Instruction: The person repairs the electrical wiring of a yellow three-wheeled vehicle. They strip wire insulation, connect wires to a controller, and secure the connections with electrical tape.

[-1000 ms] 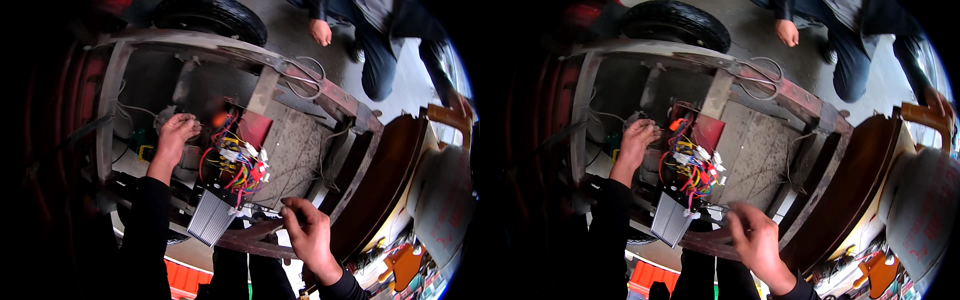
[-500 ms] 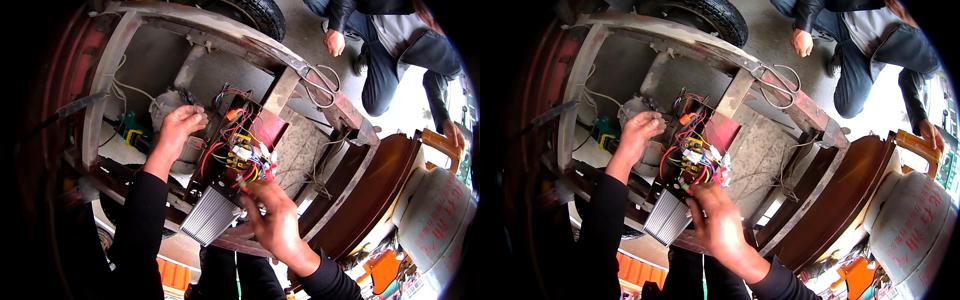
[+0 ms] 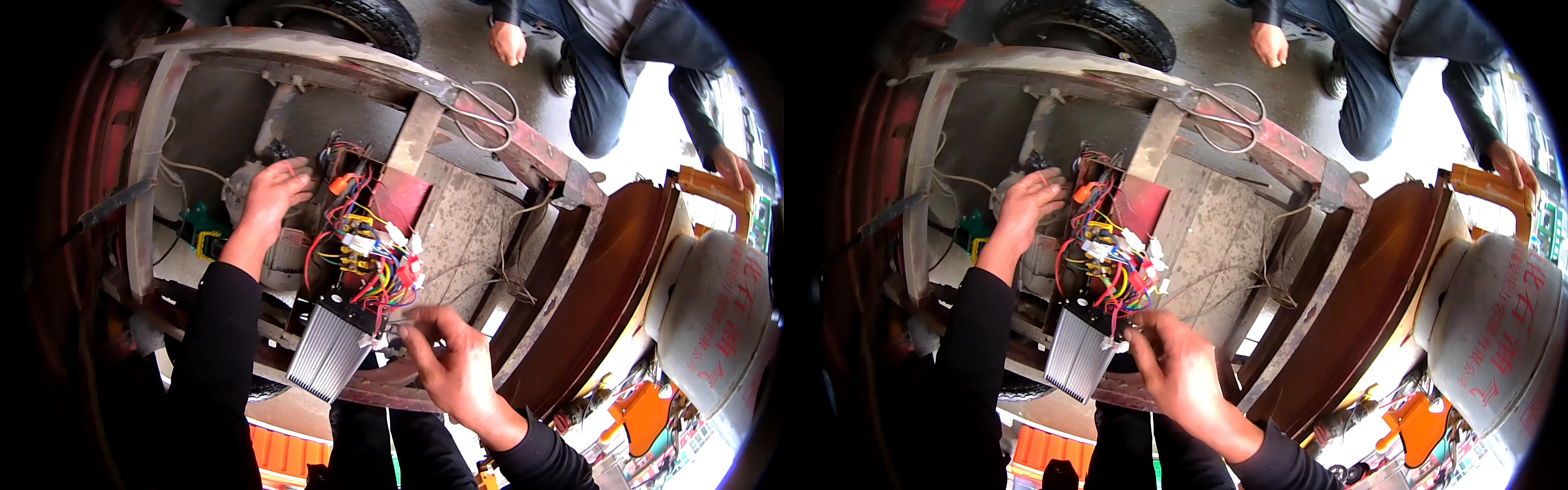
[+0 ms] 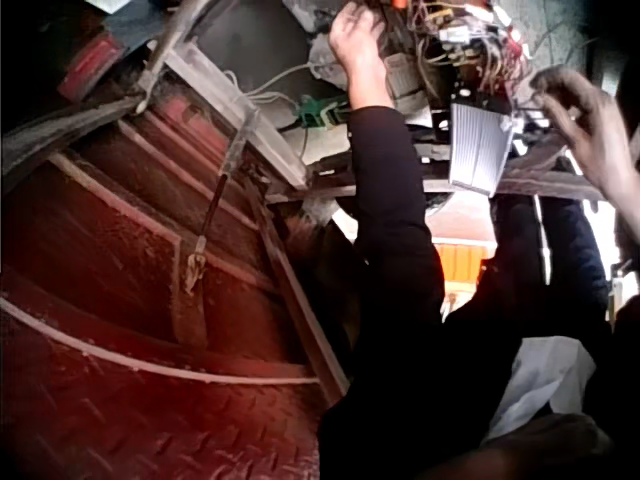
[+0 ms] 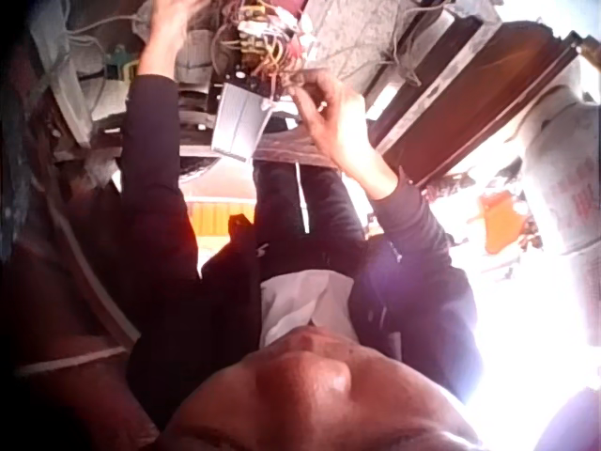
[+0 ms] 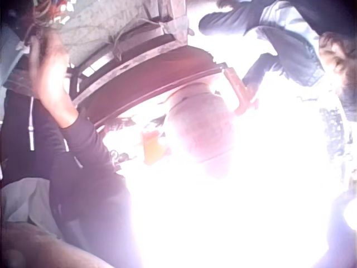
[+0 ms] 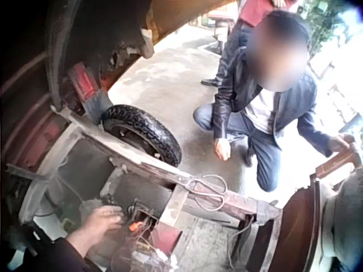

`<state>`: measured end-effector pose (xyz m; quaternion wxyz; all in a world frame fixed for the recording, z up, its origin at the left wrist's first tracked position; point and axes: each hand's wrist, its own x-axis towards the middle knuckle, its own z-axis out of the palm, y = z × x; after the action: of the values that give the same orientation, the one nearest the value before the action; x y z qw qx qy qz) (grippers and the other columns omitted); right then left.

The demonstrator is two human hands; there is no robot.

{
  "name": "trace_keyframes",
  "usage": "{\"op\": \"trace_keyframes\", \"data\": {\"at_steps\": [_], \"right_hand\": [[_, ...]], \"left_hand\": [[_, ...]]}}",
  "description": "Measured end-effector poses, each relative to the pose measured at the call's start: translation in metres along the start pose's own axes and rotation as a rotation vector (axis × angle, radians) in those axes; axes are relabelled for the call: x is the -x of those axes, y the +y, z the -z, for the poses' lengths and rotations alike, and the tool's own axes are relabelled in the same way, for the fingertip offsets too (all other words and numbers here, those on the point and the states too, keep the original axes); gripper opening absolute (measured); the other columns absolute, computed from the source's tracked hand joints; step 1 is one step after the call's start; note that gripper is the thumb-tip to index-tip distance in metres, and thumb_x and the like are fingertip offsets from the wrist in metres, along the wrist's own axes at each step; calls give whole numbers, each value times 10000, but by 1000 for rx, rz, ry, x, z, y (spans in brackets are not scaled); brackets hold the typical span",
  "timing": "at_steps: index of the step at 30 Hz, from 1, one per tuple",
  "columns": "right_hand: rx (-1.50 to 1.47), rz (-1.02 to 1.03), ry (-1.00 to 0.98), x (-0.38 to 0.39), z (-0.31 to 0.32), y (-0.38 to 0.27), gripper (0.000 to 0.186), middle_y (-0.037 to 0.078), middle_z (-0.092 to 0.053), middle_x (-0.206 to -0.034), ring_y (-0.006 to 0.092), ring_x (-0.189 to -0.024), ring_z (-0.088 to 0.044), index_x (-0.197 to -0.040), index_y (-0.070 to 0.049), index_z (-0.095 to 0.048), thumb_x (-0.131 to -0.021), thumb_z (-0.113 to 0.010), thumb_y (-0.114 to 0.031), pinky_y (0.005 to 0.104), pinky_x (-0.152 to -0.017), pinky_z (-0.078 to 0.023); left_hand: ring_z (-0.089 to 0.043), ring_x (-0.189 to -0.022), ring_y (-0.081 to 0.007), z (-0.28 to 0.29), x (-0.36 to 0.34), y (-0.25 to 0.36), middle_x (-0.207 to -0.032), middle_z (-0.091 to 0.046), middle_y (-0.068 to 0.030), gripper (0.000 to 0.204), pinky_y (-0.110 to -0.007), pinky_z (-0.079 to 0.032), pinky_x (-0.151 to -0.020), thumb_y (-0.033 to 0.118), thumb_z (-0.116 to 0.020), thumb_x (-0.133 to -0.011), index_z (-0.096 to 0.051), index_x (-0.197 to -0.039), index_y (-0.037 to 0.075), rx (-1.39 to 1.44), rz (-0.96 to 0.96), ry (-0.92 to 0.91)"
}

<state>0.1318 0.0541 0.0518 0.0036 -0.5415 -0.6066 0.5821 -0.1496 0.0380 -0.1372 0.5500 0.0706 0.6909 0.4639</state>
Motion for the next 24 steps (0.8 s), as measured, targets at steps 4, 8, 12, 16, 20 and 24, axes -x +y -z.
{"op": "trace_keyframes", "data": {"at_steps": [4,8,12,16,20,24], "right_hand": [[151,-41,-187,42,32,33,112,97,-680,-764,163,-682,-682,-949,7,-649,-904,-664,-95,272,-585,-521],[69,-40,-75,93,50,96,207,141,-671,-946,227,-850,-690,-1111,0,-628,-913,-616,-61,334,-691,-556],[-165,-91,-28,98,23,120,445,159,-661,-1034,252,-966,-652,-1265,-4,-536,-951,-566,-317,372,-828,-528],[-1349,-772,-222,80,-6,49,558,71,-626,-1082,137,-896,-598,-1249,-11,-552,-958,-528,-486,267,-706,-500],[-1088,140,50,84,7,-19,669,206,-505,-1317,319,-1196,-501,-1351,31,-448,-986,-432,-529,410,-977,-422],[-488,594,323,87,70,-48,716,266,-374,-1449,418,-1328,-387,-1442,35,-337,-978,-474,-493,463,-1092,-326]], "left_hand": [[-635,-961,-201,9,-2,9,-1148,-625,-141,422,-342,-544,-822,43,-627,-897,-522,-1300,-25,-22,-28,156],[-625,-890,-158,19,12,-15,-978,-666,-90,317,-304,-525,-763,45,-670,-857,-619,-1164,-15,28,-132,223],[-651,-741,-278,22,157,47,-861,-680,-130,308,-367,-544,-615,188,-400,-1005,-626,-1048,-18,-894,-576,596],[-580,-1071,-355,-131,271,52,-1164,-590,-234,494,-456,-452,-929,333,-290,-1053,-539,-1208,-65,-888,-960,-51],[-524,-1228,-369,-196,303,23,-1306,-533,-266,561,-488,-389,-1067,377,-274,-1057,-489,-1293,-84,-784,-989,-404],[-482,-1273,-366,-177,293,15,-1347,-500,-268,577,-499,-349,-1095,387,-271,-1056,-461,-1323,-89,-559,-757,-255]]}}
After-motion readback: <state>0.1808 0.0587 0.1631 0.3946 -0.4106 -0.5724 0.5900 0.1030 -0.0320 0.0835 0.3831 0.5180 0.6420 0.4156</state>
